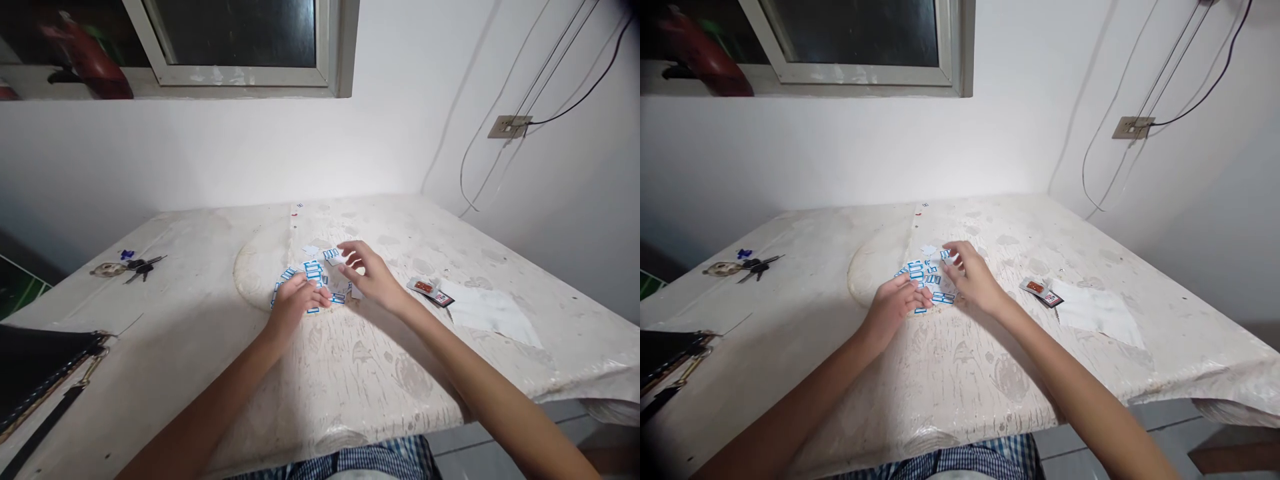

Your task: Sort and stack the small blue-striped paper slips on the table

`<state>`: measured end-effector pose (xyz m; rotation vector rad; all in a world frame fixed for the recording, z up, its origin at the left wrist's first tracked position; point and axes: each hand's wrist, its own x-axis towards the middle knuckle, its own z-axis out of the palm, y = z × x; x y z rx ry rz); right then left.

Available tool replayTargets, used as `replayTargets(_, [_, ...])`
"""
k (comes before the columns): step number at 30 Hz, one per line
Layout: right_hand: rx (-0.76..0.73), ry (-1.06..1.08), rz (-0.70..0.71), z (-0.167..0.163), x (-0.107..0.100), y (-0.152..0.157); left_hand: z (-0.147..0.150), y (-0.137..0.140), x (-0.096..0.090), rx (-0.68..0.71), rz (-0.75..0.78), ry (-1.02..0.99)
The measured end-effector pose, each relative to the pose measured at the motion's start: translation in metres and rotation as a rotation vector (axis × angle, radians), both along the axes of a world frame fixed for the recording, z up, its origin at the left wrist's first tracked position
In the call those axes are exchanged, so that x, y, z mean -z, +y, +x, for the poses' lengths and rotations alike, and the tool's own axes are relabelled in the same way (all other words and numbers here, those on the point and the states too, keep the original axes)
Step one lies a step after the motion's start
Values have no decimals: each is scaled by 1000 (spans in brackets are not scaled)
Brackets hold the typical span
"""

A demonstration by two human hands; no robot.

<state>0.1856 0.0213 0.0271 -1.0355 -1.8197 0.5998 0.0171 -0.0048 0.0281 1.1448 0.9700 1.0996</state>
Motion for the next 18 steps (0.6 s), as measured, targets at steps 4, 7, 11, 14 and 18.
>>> replayTargets(4, [-27,-586,-138,17,5,7,-7,4,-6,-122,-6,-75])
replayTargets(7, [-3,-763,-129,16,9,4,-8,4,-9,-148,-18,-94])
replayTargets(11, [-16,-806,-97,10,5,1,-7,4,-9,-142,-47,-113])
replayTargets(14, [-26,-780,-135,12,-2,-1,-7,4,-9,-145,-82,-123])
replayTargets(18, [-7,-757,-106,16,-5,-4,-6,4,-7,-135,-103,-125])
